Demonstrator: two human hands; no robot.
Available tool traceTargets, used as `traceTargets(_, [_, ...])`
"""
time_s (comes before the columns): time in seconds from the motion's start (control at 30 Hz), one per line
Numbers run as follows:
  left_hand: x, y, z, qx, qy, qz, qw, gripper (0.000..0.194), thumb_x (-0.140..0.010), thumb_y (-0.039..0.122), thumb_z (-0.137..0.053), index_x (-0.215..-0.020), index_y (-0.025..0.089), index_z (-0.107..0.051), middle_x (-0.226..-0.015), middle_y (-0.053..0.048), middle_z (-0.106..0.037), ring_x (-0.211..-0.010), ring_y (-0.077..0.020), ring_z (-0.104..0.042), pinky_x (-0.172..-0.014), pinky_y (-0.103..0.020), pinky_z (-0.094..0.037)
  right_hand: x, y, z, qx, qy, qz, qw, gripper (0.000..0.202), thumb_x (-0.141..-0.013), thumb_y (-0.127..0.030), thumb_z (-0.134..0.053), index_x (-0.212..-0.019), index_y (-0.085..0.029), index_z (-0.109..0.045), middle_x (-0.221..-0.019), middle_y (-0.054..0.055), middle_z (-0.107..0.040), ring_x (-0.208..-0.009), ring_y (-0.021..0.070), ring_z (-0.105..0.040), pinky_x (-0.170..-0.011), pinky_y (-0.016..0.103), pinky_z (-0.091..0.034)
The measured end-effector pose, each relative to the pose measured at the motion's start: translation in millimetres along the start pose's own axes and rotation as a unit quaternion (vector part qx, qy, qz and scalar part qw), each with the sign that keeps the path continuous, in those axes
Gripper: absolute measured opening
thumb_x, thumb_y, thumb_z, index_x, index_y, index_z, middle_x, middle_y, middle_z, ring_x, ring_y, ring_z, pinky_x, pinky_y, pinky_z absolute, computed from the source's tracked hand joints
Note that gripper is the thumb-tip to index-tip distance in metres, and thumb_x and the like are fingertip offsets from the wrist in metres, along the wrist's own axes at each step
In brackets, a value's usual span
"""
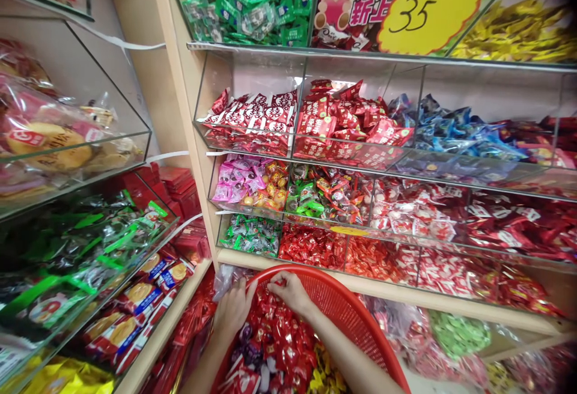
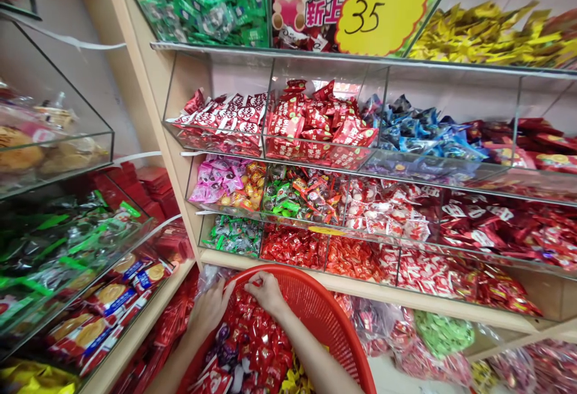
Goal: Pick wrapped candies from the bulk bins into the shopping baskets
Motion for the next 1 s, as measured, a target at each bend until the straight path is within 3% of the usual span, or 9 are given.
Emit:
traceTargets(0.13, [0, 0, 0.3, 0.000, -0.006, -0.009, 1.000, 0.053, -0.088, 0.045, -0.014, -0.115, 0.014, -0.047, -0.097, -0.013, -0.064, -0.079, -0.0177, -0.062, -0.070, -0.028, -0.043, -9, -2, -4, 0.094, 0.033, 0.051, 0.994, 0.010, -0.065, -0.026, -0.061, -0.068, -0.016, -0.062, -0.067, 0.000, -0.060, -0.065, 0.0136, -0.052, -0.062, 0.024, -0.039])
traceTargets(0.47, [-2, -2, -6.2, 0.002, -0.007, -0.002, 1.000, 0.052, -0.088, 0.045, -0.015, -0.116, 0.015, -0.046, -0.098, -0.013, -0.063, -0.079, -0.0174, -0.062, -0.073, -0.029, -0.043, -18, -2, -13, 0.154, 0.019, 0.059, 0.986, 0.010, -0.068, -0.024, -0.059, -0.073, -0.019, -0.065, -0.068, -0.001, -0.062, -0.068, 0.0148, -0.054, -0.063, 0.023, -0.038])
traceTargets(0.8, [-2, -2, -2.9, 0.025, -0.013, 0.018, 0.999, 0.056, -0.087, 0.049, -0.010, -0.113, 0.015, -0.046, -0.085, -0.011, -0.065, -0.075, -0.0190, -0.063, -0.062, -0.027, -0.043, -17, 1, -14, 0.135, 0.038, 0.094, 0.986, 0.014, -0.067, -0.020, -0.062, -0.080, -0.019, -0.062, -0.078, 0.001, -0.062, -0.076, 0.0155, -0.056, -0.072, 0.025, -0.042])
traceTargets(1.0, [-2, -2, -3.4, 0.024, -0.011, 0.004, 1.000, 0.056, -0.086, 0.049, -0.008, -0.110, 0.016, -0.047, -0.085, -0.012, -0.066, -0.073, -0.0198, -0.063, -0.062, -0.028, -0.043, -13, -14, 6, 0.119, 0.073, 0.147, 0.979, 0.015, -0.072, -0.024, -0.059, -0.085, -0.019, -0.060, -0.087, 0.003, -0.059, -0.082, 0.0159, -0.056, -0.075, 0.027, -0.043])
Point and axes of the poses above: each hand's wrist, its own x-axis away from the middle knuckle, its own z-axis out of the back of the hand, y = z × x, the point moved 3 cm from there along -x, towards the middle knuckle
